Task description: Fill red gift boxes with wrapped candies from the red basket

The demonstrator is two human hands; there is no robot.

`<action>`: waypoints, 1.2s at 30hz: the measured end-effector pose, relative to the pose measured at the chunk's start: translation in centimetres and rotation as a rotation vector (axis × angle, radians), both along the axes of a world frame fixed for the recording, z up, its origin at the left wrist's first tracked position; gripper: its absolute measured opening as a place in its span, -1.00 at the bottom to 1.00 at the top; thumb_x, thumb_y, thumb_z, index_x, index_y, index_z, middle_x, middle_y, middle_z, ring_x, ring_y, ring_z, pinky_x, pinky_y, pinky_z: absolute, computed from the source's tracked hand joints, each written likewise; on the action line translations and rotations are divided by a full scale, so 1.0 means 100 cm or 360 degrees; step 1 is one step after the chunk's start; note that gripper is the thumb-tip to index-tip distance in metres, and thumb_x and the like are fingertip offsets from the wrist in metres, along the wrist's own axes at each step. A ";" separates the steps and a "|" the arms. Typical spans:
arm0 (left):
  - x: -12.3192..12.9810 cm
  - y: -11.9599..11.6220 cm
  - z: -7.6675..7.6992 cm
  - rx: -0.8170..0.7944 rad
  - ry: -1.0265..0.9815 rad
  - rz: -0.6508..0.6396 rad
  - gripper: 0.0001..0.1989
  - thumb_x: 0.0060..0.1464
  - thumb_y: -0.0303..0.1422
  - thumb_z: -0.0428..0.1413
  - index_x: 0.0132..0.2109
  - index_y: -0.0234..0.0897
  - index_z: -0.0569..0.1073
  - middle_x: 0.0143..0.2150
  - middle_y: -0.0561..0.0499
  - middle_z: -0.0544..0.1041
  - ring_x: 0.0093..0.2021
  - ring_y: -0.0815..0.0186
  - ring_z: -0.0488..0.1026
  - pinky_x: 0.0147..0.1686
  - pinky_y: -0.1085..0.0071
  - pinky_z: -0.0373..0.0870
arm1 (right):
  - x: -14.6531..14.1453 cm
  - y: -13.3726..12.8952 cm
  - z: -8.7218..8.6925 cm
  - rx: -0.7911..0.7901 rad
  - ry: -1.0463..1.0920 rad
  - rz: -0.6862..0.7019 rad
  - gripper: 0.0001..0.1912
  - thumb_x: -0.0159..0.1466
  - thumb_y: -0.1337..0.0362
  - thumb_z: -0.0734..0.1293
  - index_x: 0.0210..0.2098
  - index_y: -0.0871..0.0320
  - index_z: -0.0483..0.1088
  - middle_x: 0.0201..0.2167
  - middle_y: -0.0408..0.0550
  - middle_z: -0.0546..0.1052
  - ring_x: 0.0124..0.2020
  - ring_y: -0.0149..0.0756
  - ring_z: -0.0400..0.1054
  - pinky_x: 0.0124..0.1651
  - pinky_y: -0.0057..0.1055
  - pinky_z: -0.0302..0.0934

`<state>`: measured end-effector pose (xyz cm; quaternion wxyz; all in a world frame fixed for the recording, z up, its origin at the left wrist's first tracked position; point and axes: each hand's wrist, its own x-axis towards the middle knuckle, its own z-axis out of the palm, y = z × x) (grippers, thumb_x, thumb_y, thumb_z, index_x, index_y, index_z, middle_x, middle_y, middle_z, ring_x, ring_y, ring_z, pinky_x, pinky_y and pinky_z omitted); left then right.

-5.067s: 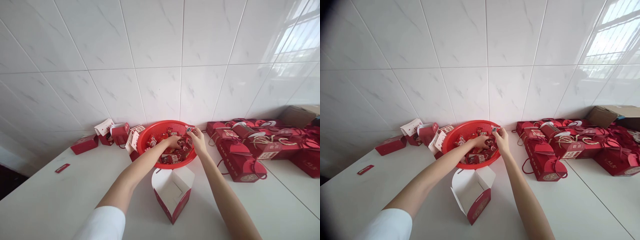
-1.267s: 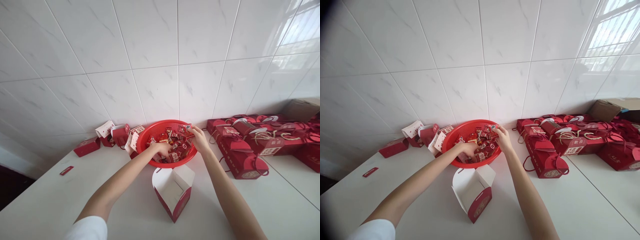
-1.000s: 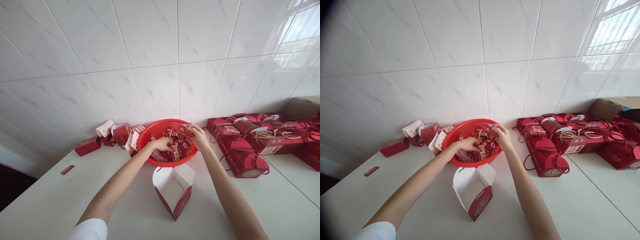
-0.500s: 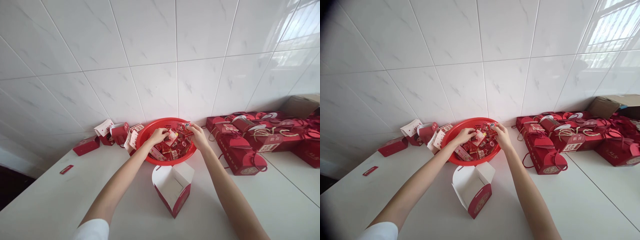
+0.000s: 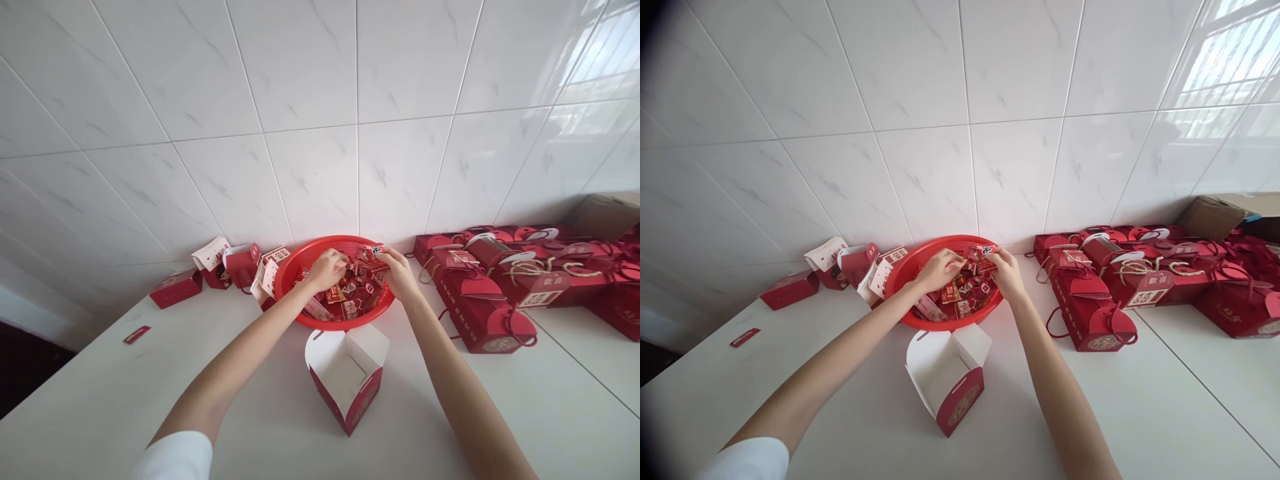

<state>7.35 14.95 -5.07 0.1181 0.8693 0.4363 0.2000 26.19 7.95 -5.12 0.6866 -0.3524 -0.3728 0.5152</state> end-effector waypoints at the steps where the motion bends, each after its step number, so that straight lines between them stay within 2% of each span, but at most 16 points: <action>1: 0.006 -0.003 -0.001 -0.0054 0.0117 -0.0165 -0.75 0.22 -0.31 0.08 0.00 -0.21 0.54 0.00 -0.11 0.53 0.05 0.10 0.46 0.09 0.27 0.34 | 0.000 0.000 0.000 0.0008 0.0001 -0.0003 -0.82 -0.08 0.16 0.52 -0.49 0.04 0.50 -0.50 -0.19 0.54 -0.44 -0.28 0.37 -0.35 -0.36 0.23; 3: 0.018 -0.006 -0.005 -0.0240 0.0369 -0.0394 -0.68 0.20 -0.22 0.11 0.05 -0.19 0.52 -0.03 -0.12 0.55 0.02 0.05 0.48 0.03 0.26 0.35 | 0.000 0.000 0.000 0.0025 0.0006 -0.0007 -0.82 -0.09 0.17 0.52 -0.51 0.03 0.50 -0.51 -0.19 0.54 -0.44 -0.28 0.37 -0.33 -0.35 0.25; 5: 0.029 -0.006 -0.008 -0.0415 0.0543 -0.0481 -0.63 0.19 -0.18 0.12 0.10 -0.19 0.49 -0.03 -0.13 0.56 0.00 0.03 0.50 -0.04 0.27 0.35 | 0.000 0.000 0.001 0.0028 0.0014 -0.0007 -0.83 -0.09 0.17 0.52 -0.52 0.04 0.50 -0.49 -0.19 0.56 -0.42 -0.27 0.37 -0.31 -0.35 0.26; 8: 0.039 -0.002 -0.012 -0.0541 0.0626 -0.0489 -0.58 0.16 -0.20 0.13 0.13 -0.24 0.45 -0.04 -0.15 0.57 -0.04 0.03 0.51 -0.12 0.29 0.36 | 0.000 -0.001 0.001 0.0026 0.0031 -0.0020 -0.82 -0.08 0.18 0.53 -0.50 0.04 0.51 -0.46 -0.18 0.57 -0.39 -0.27 0.38 -0.28 -0.35 0.27; 12: 0.036 0.004 -0.015 -0.0680 0.0637 -0.0449 -0.29 -0.01 -0.26 0.25 0.29 -0.20 0.30 0.03 -0.13 0.57 -0.03 0.06 0.52 -0.19 0.35 0.39 | 0.000 -0.001 0.000 0.0025 0.0023 -0.0021 -0.81 -0.06 0.18 0.53 -0.48 0.06 0.49 -0.45 -0.18 0.56 -0.38 -0.28 0.38 -0.28 -0.36 0.25; 14: 0.031 0.006 -0.018 -0.0758 0.0584 -0.0425 -0.19 -0.10 -0.38 0.27 0.34 -0.17 0.26 -0.03 -0.08 0.59 -0.11 0.11 0.54 -0.26 0.39 0.38 | 0.000 0.000 0.000 0.0024 0.0021 -0.0012 -0.80 -0.06 0.18 0.52 -0.48 0.07 0.48 -0.46 -0.18 0.55 -0.38 -0.29 0.38 -0.27 -0.37 0.25; 17: 0.025 0.011 -0.019 -0.0751 0.0437 -0.0361 -0.21 -0.08 -0.46 0.22 0.34 -0.16 0.28 -0.20 -0.01 0.60 -0.25 0.18 0.54 -0.33 0.42 0.36 | 0.001 -0.001 0.000 0.0025 0.0030 -0.0001 -0.78 -0.07 0.19 0.53 -0.48 0.09 0.47 -0.47 -0.19 0.54 -0.39 -0.31 0.37 -0.30 -0.40 0.25; 19: 0.021 0.016 -0.019 -0.0662 0.0214 -0.0287 -0.29 -0.08 -0.47 0.21 0.28 -0.14 0.37 -0.29 0.05 0.58 -0.27 0.21 0.53 -0.30 0.42 0.36 | 0.001 -0.002 0.001 0.0021 0.0024 0.0002 -0.78 -0.06 0.19 0.53 -0.49 0.09 0.46 -0.48 -0.20 0.53 -0.41 -0.33 0.35 -0.33 -0.42 0.24; 22: 0.016 0.023 -0.014 -0.0543 -0.0206 -0.0158 -0.56 -0.13 -0.47 0.24 -0.01 -0.20 0.58 -0.39 0.08 0.55 -0.29 0.21 0.51 -0.23 0.38 0.38 | 0.000 -0.003 0.002 0.0023 0.0024 -0.0011 -0.79 -0.06 0.19 0.53 -0.50 0.09 0.46 -0.48 -0.20 0.53 -0.43 -0.34 0.34 -0.34 -0.43 0.24; 25: 0.010 0.028 -0.006 -0.0485 -0.0439 -0.0108 -0.86 -0.08 -0.40 0.25 -0.28 -0.28 0.58 -0.36 0.00 0.58 -0.25 0.19 0.52 -0.18 0.34 0.40 | -0.001 -0.003 0.003 0.0022 0.0037 -0.0010 -0.77 -0.07 0.18 0.54 -0.47 0.09 0.48 -0.47 -0.19 0.54 -0.42 -0.33 0.36 -0.34 -0.42 0.25; 29: 0.005 0.028 0.004 -0.0389 -0.0731 -0.0030 -0.81 -0.01 -0.28 0.25 -0.27 -0.31 0.54 -0.24 -0.07 0.61 -0.20 0.19 0.53 -0.12 0.31 0.44 | -0.003 -0.004 0.003 0.0007 0.0058 0.0013 -0.73 -0.09 0.15 0.56 -0.44 0.09 0.50 -0.46 -0.18 0.55 -0.43 -0.32 0.36 -0.36 -0.42 0.24; 32: 0.003 0.024 0.006 -0.0439 -0.1117 0.0014 -0.76 -0.08 -0.27 0.30 -0.26 -0.30 0.52 -0.25 -0.05 0.61 -0.19 0.21 0.53 -0.13 0.33 0.44 | -0.003 -0.004 0.001 0.0028 0.0064 0.0040 -0.70 -0.07 0.14 0.58 -0.38 0.10 0.53 -0.39 -0.16 0.58 -0.38 -0.30 0.39 -0.32 -0.42 0.26; 34: 0.002 0.019 0.006 -0.0489 -0.1301 -0.0022 -0.76 -0.12 -0.27 0.32 -0.30 -0.29 0.50 -0.28 -0.02 0.59 -0.21 0.23 0.52 -0.14 0.35 0.42 | -0.003 -0.004 -0.002 0.0065 0.0064 0.0057 -0.69 -0.04 0.14 0.59 -0.35 0.10 0.54 -0.35 -0.15 0.59 -0.34 -0.29 0.41 -0.27 -0.42 0.27; 36: 0.002 0.015 0.006 -0.0556 -0.1331 -0.0111 -0.75 -0.12 -0.24 0.32 -0.33 -0.28 0.49 -0.32 0.01 0.56 -0.24 0.25 0.51 -0.15 0.36 0.41 | -0.002 -0.003 -0.004 0.0088 0.0064 0.0085 -0.68 -0.02 0.12 0.59 -0.32 0.09 0.55 -0.30 -0.13 0.60 -0.29 -0.28 0.42 -0.23 -0.41 0.28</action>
